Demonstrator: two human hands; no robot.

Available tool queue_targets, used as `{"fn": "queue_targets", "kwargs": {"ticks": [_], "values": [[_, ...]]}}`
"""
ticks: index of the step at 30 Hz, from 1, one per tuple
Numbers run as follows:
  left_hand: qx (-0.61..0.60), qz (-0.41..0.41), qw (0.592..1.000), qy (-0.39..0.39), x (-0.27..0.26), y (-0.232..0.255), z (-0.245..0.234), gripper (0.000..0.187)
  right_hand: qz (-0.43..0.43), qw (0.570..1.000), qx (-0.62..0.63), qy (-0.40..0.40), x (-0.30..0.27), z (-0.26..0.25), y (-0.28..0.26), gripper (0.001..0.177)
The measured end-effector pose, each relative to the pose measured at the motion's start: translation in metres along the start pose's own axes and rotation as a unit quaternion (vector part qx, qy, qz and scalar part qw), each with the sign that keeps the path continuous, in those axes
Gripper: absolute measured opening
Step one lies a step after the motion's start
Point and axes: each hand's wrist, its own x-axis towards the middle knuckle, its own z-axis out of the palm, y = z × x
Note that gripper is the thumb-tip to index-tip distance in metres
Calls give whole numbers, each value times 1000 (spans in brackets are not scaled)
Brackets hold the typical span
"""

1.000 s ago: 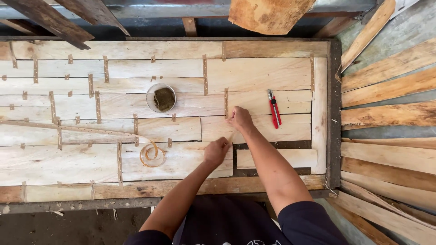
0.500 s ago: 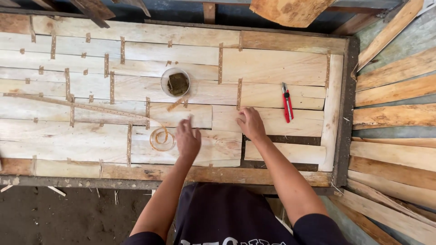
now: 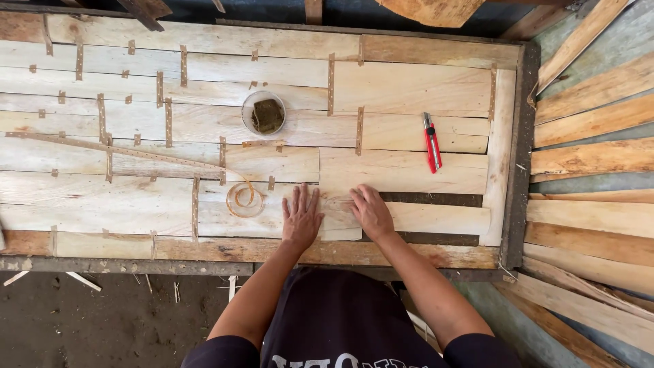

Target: Applying glue and thin wood strips to a larger wooden panel.

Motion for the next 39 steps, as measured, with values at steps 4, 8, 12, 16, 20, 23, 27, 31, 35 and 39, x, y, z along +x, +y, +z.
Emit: {"fn": "queue_targets", "kwargs": {"ticks": [4,8,12,16,20,23,27,31,35,39], "values": [[15,0,999,-33,-5,6,-22,78,-23,1000,-18,12,-15,5,1,51],[13,-15,996,-91,-7,10,-28,88,-17,1000,8,14,-26,-3,-2,45],[22,-19,996,-86,-4,6,-14,91,-5,999,31,24,-38,-6,8,34],[20,-7,998,-51,-5,4,-6,90,6,995,39,92,-49,-7,36,25],[27,-12,999,-42,-4,8,-6,81,54,985,41,160,-50,-19,64,20],[43,-27,998,-34,-4,12,-5,82,102,977,36,184,-38,-27,90,17],[58,-41,997,-25,-2,16,-6,84,128,957,34,259,-14,-49,124,16],[46,-56,997,-41,-5,18,-13,87,114,942,33,313,11,-71,146,28],[23,-36,998,-35,-3,14,-8,102,203,943,45,261,29,-77,165,47],[27,-32,998,-39,2,9,0,110,273,940,54,195,41,-78,171,51]]}}
